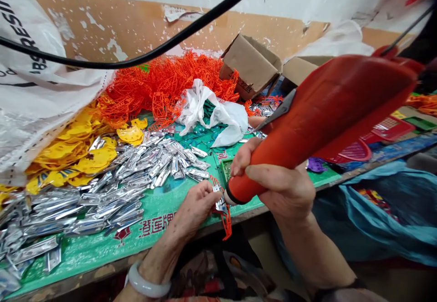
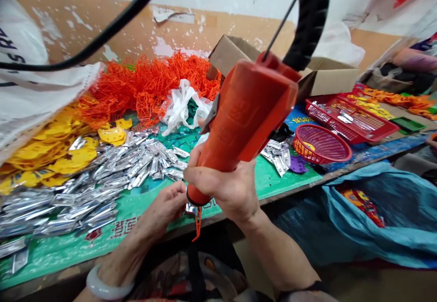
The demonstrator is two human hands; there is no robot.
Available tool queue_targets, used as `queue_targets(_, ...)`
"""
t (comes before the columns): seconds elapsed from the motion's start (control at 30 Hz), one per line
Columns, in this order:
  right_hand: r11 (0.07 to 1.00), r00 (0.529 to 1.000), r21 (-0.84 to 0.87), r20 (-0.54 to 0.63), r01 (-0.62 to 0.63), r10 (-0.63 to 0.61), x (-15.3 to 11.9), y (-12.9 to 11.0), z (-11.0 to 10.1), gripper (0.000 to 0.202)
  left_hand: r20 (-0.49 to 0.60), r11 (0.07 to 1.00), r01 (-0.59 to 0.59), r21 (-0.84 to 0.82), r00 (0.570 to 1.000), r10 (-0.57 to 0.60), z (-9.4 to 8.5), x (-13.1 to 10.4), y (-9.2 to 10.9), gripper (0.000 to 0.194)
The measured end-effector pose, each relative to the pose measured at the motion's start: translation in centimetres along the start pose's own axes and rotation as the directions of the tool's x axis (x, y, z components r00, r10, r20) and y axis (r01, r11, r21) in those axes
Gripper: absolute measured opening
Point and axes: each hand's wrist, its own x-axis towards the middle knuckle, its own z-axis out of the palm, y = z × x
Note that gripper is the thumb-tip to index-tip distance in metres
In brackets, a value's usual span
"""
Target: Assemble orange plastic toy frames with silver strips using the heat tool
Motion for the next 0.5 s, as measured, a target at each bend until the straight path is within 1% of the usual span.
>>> queue_targets(0.07,1.000,1.000,-0.018,0.006,0.012,-0.012,0.04,0.20,0.10,0.007,0.004,1.000,-0.003,-0.010,1.000,0.003,0.05,0.01,-0.07,0.024)
queue_targets(0.2,0.998,0.999,-0.054,0.021,0.028,-0.027,0.23,0.53,0.10,0.009,0.009,0.999,-0.004,-0.037,1.000,0.005,0.22,0.09,-0.10,0.024)
queue_targets(0.33,0.999,0.999,-0.046,0.036,0.024,-0.022,0.27,0.84,0.02,0.009,0.012,0.998,-0.003,-0.065,1.000,0.004,0.32,0.11,-0.16,0.024)
queue_targets(0.5,0.998,0.999,-0.063,0.032,0.018,-0.016,0.14,1.05,-0.13,0.008,0.002,0.999,-0.016,-0.049,1.000,0.016,0.33,-0.11,-0.20,0.024)
